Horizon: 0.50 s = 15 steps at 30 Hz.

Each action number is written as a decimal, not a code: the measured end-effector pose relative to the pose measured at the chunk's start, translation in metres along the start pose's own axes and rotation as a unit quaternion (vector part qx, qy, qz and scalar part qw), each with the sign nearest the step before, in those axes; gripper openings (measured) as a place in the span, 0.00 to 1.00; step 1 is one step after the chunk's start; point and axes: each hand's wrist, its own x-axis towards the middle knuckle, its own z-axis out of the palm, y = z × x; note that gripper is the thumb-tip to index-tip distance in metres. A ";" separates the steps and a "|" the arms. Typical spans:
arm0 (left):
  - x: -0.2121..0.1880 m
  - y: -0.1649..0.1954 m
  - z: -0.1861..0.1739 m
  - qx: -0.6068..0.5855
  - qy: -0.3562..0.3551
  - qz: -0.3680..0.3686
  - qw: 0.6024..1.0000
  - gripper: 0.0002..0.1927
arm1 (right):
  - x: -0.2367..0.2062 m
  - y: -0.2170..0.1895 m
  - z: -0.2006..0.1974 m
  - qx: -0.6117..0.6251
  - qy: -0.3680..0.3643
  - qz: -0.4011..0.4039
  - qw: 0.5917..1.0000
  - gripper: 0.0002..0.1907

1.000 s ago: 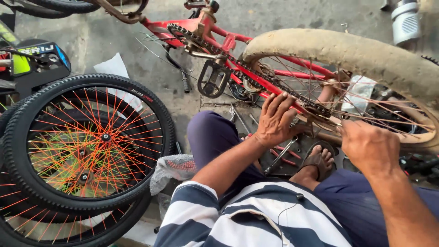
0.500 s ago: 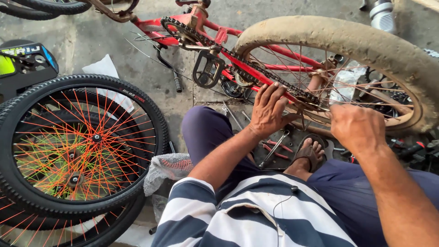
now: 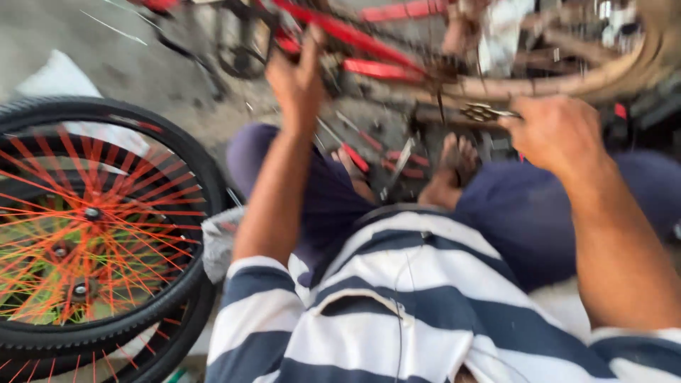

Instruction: The person sits on the floor beside a red bicycle and repairs its rear drivetrain. They use a wrench to loosen the rear axle, reposition and tension the chain over the sprockets, then use a tool to tighten fasteners on the rear rack and fender area.

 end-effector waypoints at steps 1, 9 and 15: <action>0.008 -0.014 -0.003 0.053 -0.016 -0.015 0.998 0.19 | -0.001 0.001 0.022 -0.028 -0.080 -0.004 0.996 0.15; 0.070 -0.056 -0.026 -0.357 -0.308 -0.072 0.879 0.11 | 0.025 -0.078 0.213 -0.022 -0.382 -0.129 0.915 0.14; 0.075 0.011 -0.043 0.217 -0.185 0.084 0.955 0.37 | 0.065 -0.109 0.236 0.051 -0.228 -0.122 0.965 0.18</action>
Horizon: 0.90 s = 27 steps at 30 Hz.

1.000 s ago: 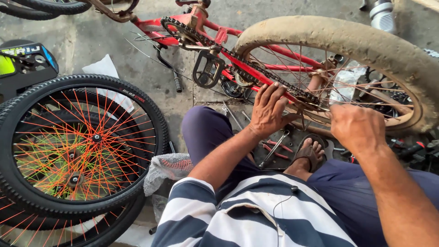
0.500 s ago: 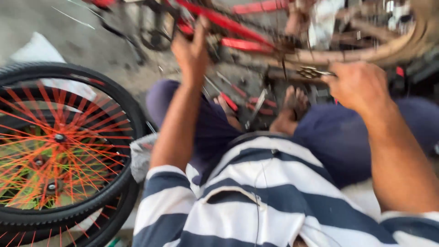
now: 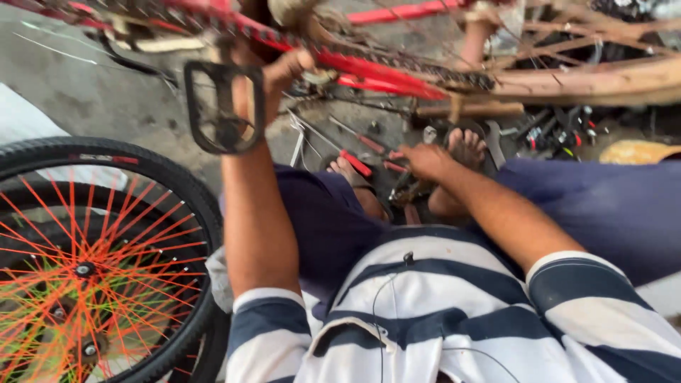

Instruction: The person sits on the floor beside a red bicycle and repairs its rear drivetrain. They use a wrench to loosen the rear axle, reposition and tension the chain over the sprockets, then use a tool to tighten fasteners on the rear rack and fender area.

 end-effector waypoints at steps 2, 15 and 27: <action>-0.002 0.016 -0.010 -0.065 -0.026 0.027 0.997 0.38 | 0.007 -0.007 0.000 -0.126 0.034 -0.073 0.989 0.15; 0.020 0.017 0.004 -0.420 -0.119 0.070 0.897 0.48 | 0.006 -0.001 0.038 -0.192 -0.052 -0.178 0.964 0.14; 0.015 0.010 0.006 -0.218 -0.039 0.026 0.975 0.48 | -0.162 -0.043 -0.195 -0.021 0.398 -0.120 0.909 0.13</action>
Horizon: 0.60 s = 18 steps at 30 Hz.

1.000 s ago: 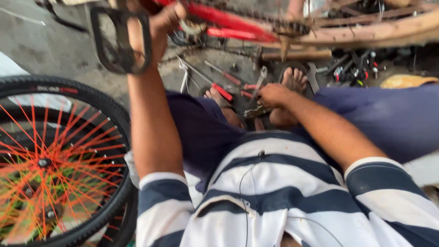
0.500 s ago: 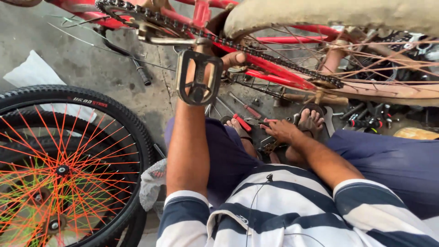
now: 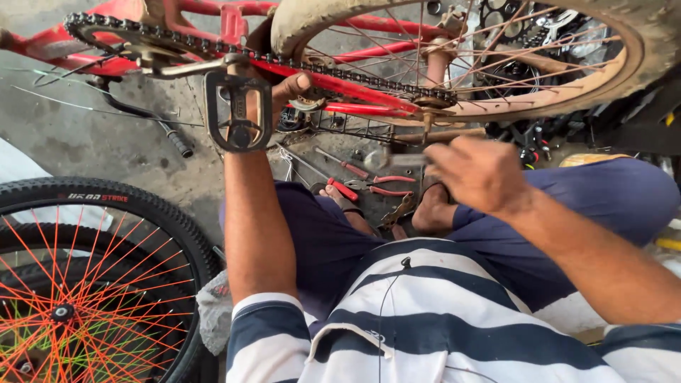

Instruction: The person sits on the floor beside a red bicycle and repairs its rear drivetrain. They use a wrench to loosen the rear axle, reposition and tension the chain over the sprockets, then use a tool to tighten fasteners on the rear rack and fender area.

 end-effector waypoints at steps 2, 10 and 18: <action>0.002 0.004 0.001 -0.072 0.002 -0.058 0.996 0.49 | 0.019 -0.006 -0.026 -0.050 0.028 0.004 0.998 0.13; 0.006 0.004 -0.005 -0.130 -0.065 0.029 0.989 0.46 | 0.028 -0.012 -0.042 -0.136 0.027 0.020 0.990 0.14; 0.008 -0.013 -0.001 0.056 -0.006 0.016 0.998 0.49 | -0.001 -0.007 -0.047 -0.053 -0.059 0.113 0.990 0.14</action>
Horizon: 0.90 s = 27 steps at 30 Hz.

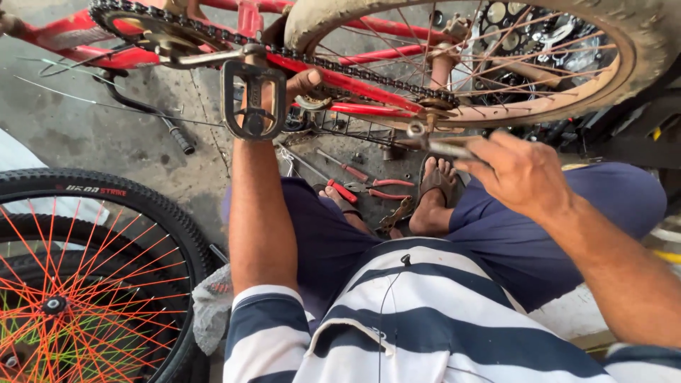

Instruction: The person sits on the floor beside a red bicycle and repairs its rear drivetrain. They use a wrench to loosen the rear axle, reposition and tension the chain over the sprockets, then use a tool to tighten fasteners on the rear rack and fender area.

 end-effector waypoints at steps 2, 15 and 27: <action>-0.001 0.005 -0.002 -0.044 -0.010 0.033 0.998 0.48 | -0.008 0.006 -0.003 -0.027 -0.051 0.010 0.998 0.14; -0.006 -0.002 0.004 -0.113 0.021 -0.007 0.993 0.49 | 0.020 0.000 -0.042 -0.179 -0.223 0.042 0.957 0.21; -0.009 0.007 0.004 -0.216 0.004 -0.017 0.976 0.48 | -0.021 0.020 0.078 0.118 -0.016 0.143 0.983 0.12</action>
